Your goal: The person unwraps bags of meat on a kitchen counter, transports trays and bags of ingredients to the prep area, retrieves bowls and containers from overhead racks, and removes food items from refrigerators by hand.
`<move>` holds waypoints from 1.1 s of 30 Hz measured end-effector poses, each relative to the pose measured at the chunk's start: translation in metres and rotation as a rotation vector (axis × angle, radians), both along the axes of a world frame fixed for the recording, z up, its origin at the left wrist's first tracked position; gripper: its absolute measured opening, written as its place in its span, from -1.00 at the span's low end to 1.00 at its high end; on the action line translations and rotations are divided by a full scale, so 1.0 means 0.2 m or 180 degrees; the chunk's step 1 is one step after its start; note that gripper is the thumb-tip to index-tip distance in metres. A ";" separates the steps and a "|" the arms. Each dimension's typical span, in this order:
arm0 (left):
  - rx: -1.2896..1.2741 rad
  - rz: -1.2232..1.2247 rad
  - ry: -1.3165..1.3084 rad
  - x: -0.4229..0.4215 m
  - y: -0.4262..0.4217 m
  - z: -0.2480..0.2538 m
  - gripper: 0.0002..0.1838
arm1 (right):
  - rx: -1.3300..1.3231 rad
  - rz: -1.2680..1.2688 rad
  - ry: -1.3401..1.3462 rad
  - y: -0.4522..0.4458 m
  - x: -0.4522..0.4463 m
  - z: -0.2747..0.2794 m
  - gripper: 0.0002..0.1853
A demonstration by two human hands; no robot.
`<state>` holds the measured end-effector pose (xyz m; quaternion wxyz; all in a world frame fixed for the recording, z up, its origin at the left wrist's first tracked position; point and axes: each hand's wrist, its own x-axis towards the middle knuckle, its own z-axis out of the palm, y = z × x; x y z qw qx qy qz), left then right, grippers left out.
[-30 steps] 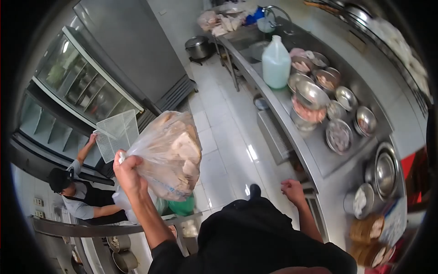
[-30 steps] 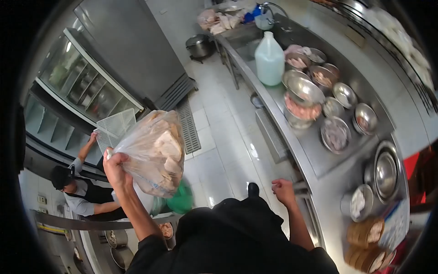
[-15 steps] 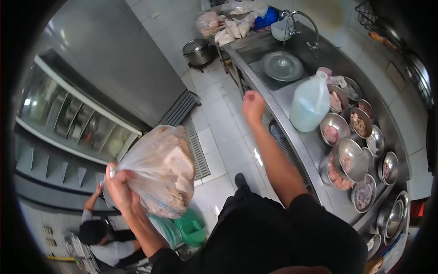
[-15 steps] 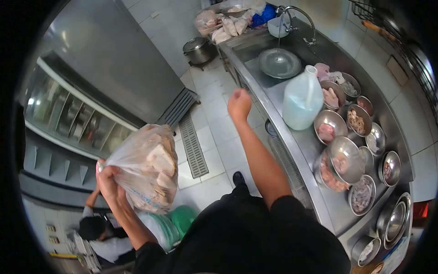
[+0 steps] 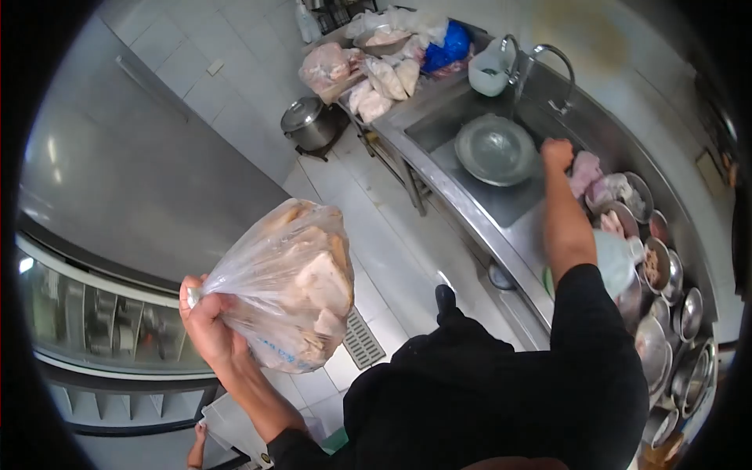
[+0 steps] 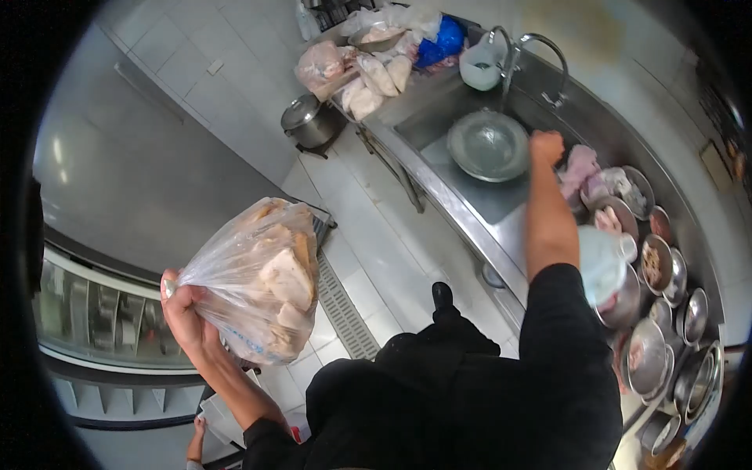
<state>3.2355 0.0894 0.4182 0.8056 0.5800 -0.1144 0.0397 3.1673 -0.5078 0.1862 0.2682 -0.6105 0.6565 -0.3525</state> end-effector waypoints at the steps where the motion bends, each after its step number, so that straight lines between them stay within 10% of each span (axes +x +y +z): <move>1: 0.0006 0.0074 -0.0006 0.09 -0.04 0.01 -0.71 | -0.0240 0.0162 0.0346 -0.12 0.01 -0.06 -0.62; 23: 0.0089 -0.0778 0.0060 1.91 -0.97 0.02 -0.75 | -0.1987 -0.0557 0.2081 -0.83 0.23 -0.29 -0.43; 27: 0.0434 -0.1180 -0.0064 2.24 -1.30 0.02 -0.78 | -0.0866 -0.0421 0.1781 -0.95 0.06 -0.31 -0.36; 29: 0.0646 -0.1246 -0.0151 2.37 -1.49 0.02 -0.79 | 0.0181 -0.0094 0.0269 -0.92 -0.05 -0.32 -0.36; 33: 0.0583 -0.1933 -0.0380 2.60 -1.88 -0.01 -0.80 | 0.0039 -0.0098 0.0697 -0.57 -0.23 -0.34 -0.60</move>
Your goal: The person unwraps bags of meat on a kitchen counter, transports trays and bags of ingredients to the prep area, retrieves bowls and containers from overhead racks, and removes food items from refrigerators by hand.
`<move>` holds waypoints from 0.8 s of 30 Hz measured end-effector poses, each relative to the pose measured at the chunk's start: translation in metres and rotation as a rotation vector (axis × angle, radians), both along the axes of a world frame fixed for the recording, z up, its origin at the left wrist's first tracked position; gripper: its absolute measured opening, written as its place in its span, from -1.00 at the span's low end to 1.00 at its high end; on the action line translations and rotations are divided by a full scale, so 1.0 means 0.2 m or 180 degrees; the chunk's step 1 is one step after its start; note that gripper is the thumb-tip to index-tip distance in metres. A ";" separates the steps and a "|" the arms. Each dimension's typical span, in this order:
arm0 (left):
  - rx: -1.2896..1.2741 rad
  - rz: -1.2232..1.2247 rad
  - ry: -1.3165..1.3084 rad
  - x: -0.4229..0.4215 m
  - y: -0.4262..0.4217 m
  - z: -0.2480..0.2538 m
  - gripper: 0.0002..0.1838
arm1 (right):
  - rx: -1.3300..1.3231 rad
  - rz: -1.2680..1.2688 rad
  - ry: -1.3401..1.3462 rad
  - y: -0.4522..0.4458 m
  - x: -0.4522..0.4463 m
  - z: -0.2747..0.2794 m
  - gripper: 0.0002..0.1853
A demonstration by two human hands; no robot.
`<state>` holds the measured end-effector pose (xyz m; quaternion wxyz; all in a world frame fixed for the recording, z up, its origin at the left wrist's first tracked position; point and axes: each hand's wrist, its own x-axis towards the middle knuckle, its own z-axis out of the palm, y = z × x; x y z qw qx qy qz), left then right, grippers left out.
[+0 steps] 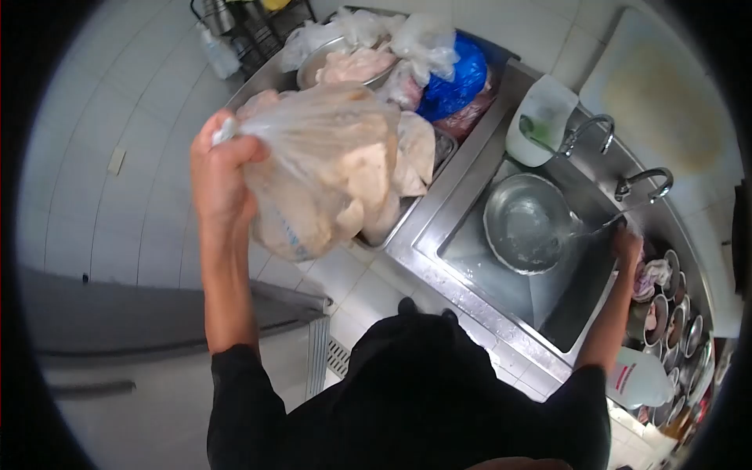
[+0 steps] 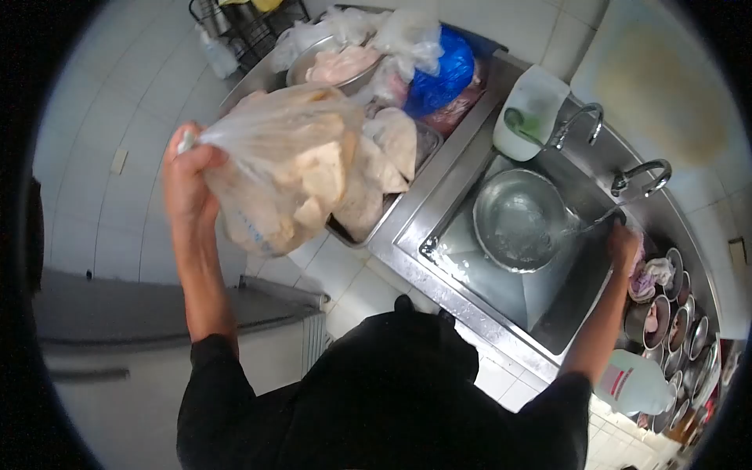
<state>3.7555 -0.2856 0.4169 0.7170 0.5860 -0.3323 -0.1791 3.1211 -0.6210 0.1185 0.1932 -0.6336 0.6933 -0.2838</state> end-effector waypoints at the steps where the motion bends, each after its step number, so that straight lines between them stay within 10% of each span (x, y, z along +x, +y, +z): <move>1: -0.0033 -0.0147 -0.0053 0.03 -0.10 0.00 -0.80 | 0.0004 -0.0264 -0.0375 0.20 0.04 0.02 -0.64; 7: -0.0352 -0.0439 0.0395 0.11 -0.74 -0.03 -0.60 | 0.0926 -0.0627 -0.1712 1.17 0.56 0.26 -0.68; 13: -0.0079 -0.0310 0.0785 -0.25 -0.94 -0.02 -0.20 | 0.1357 0.0525 -0.2847 1.17 1.27 0.35 -0.45; 24: -0.0454 -0.0942 0.1375 -0.45 -0.92 -0.32 -0.63 | 0.1669 0.1382 -0.5731 0.97 1.94 0.56 -0.34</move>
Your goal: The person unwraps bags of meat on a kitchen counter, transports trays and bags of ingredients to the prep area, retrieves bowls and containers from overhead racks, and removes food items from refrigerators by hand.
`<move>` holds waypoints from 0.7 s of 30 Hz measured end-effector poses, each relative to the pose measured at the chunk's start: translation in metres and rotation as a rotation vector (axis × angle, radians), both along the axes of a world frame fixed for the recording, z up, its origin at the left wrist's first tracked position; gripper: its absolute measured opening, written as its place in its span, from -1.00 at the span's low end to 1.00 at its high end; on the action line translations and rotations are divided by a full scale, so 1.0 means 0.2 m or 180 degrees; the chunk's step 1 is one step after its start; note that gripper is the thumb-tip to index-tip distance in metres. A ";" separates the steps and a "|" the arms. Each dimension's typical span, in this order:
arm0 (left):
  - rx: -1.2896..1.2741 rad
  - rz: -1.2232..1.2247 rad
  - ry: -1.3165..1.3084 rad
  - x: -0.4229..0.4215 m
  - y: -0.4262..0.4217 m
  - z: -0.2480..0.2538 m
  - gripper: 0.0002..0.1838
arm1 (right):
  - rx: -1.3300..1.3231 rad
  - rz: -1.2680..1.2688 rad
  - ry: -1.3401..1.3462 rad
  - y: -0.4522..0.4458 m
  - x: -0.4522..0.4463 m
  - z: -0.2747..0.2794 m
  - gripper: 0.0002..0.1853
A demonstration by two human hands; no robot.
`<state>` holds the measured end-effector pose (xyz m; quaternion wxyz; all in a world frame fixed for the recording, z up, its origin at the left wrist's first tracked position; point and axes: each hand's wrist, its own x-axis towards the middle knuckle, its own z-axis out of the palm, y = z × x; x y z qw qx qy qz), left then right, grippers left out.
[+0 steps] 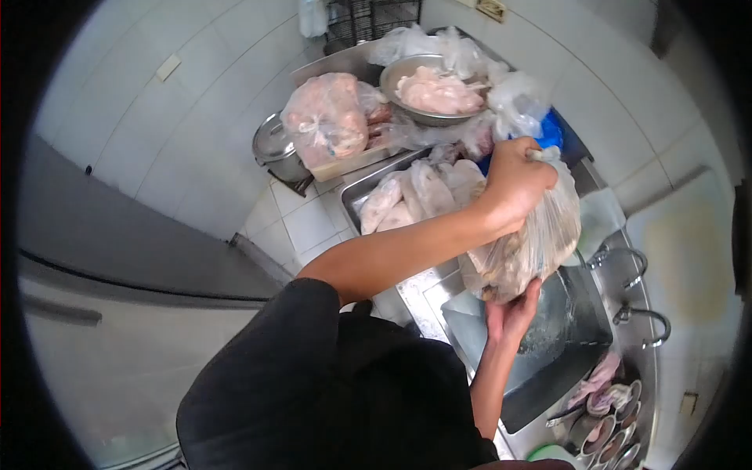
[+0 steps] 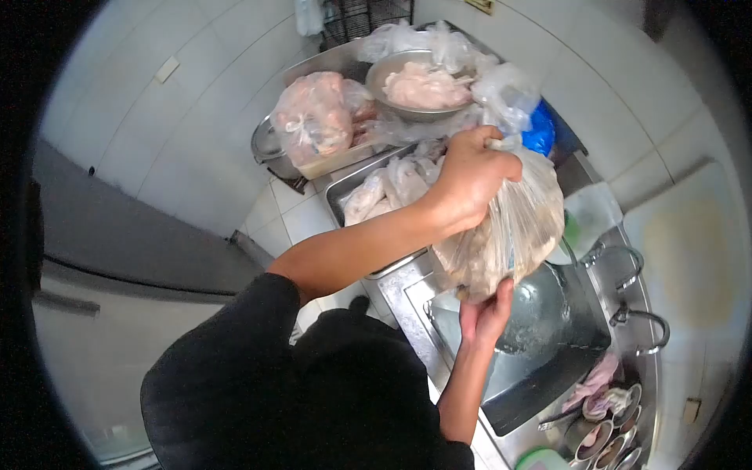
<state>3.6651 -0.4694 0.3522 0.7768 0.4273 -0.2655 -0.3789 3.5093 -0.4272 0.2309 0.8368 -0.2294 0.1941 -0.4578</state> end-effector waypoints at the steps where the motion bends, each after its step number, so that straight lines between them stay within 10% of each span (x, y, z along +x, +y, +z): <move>1: -0.0027 0.0032 0.0062 0.03 0.03 -0.01 -0.67 | -0.0015 0.0034 -0.0043 0.04 0.03 0.02 -0.36; 12: -0.0050 0.0340 -0.0542 0.84 -0.01 0.20 -0.71 | -0.0161 0.0457 0.0125 0.05 0.88 0.10 -0.44; 21: -0.0511 0.0502 -0.0845 1.56 0.02 0.28 -0.80 | 0.0193 -0.0653 0.1654 0.38 0.60 0.03 -0.59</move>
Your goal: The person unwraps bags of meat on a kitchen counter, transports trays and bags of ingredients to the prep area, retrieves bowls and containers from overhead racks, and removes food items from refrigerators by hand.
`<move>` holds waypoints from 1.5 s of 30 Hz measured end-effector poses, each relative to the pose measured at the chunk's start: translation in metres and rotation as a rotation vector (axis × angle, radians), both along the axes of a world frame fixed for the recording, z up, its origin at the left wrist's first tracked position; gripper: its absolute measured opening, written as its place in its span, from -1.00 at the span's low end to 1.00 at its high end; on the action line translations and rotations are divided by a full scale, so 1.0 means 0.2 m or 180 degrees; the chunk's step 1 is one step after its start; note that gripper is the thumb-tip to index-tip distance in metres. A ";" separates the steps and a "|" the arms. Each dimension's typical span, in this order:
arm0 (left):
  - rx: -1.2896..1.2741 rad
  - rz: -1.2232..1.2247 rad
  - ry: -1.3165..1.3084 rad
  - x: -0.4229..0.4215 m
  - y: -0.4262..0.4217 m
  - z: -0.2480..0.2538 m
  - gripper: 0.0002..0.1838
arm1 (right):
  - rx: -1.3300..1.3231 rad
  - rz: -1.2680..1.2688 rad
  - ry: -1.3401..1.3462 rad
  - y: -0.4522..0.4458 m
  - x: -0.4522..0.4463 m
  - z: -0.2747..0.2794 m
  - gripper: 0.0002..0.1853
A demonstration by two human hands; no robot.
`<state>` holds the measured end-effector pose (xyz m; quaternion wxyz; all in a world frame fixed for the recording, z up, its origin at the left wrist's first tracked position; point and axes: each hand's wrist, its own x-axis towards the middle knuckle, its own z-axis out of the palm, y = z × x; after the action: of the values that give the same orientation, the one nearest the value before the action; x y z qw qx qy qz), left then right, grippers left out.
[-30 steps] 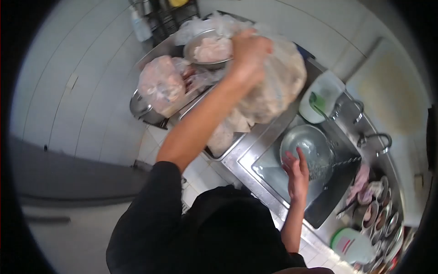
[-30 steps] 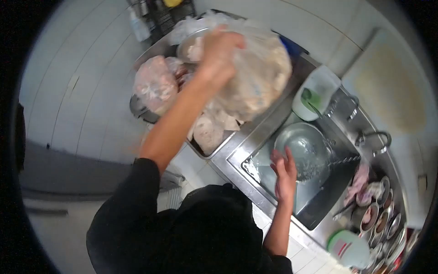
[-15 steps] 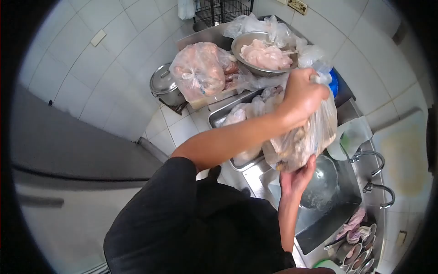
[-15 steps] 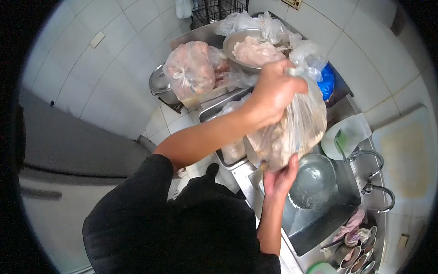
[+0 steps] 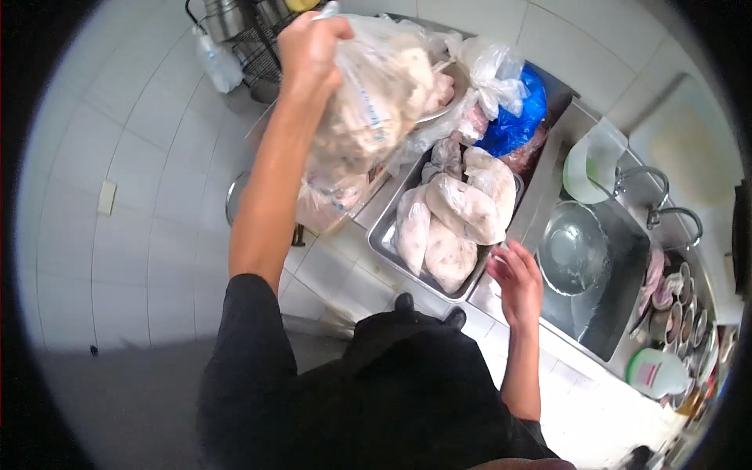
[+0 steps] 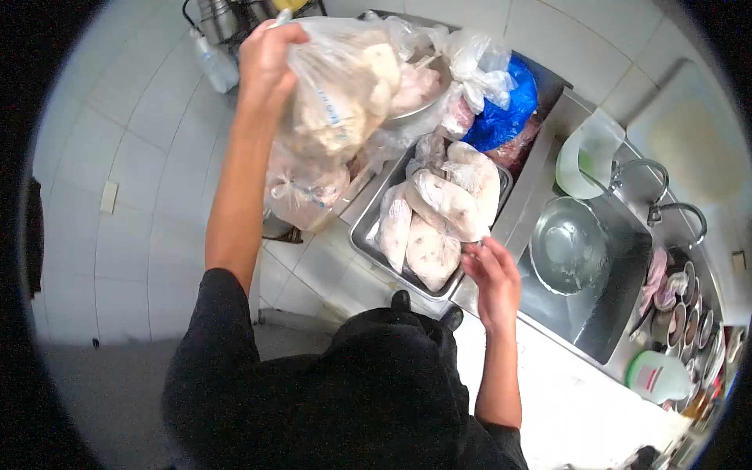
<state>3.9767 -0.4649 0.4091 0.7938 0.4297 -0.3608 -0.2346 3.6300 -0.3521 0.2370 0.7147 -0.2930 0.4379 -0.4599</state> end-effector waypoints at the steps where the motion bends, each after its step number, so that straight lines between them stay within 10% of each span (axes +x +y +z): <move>1: 0.0030 0.0122 -0.0038 0.05 0.00 0.02 -0.79 | 0.0093 -0.0193 0.0184 0.04 -0.06 -0.05 -0.60; 10: 0.0434 -0.0758 0.0218 0.11 0.14 0.06 -0.79 | 0.0440 -0.0922 0.0706 0.21 -0.21 -0.30 -0.67; 22: 0.0178 -0.1059 0.0634 -0.76 -0.20 -0.08 -0.76 | -0.0930 -0.0319 0.0413 -0.20 0.20 0.27 -0.19; 32: 0.0842 -0.0502 -0.1525 -1.15 -0.62 -0.43 -0.57 | -0.1959 -0.0101 0.0376 -1.19 -0.12 -0.08 -0.57; 36: 0.1168 -0.0475 -0.2277 -1.06 -0.19 -0.43 -0.45 | -0.1065 0.0226 0.1067 -1.53 -0.17 -0.46 -0.51; 38: 0.1301 -0.0837 -0.1177 -0.96 0.15 -0.53 -0.44 | -0.1065 0.0388 0.2005 -1.50 -0.15 -0.42 -0.42; 41: 0.1961 0.0921 -0.1009 -0.88 0.67 -0.97 -0.57 | -0.1204 0.0280 0.1729 -1.49 -0.20 -0.46 -0.39; 45: 0.3388 0.1284 0.1155 -0.97 0.97 -1.48 -0.31 | -0.1411 -0.0467 0.2131 -1.30 -0.21 -0.56 -0.37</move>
<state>3.7837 -0.2718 0.1123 0.5472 0.7815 0.0364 -0.2974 3.5874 -0.6114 0.1244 0.4175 -0.5415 0.5564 -0.4721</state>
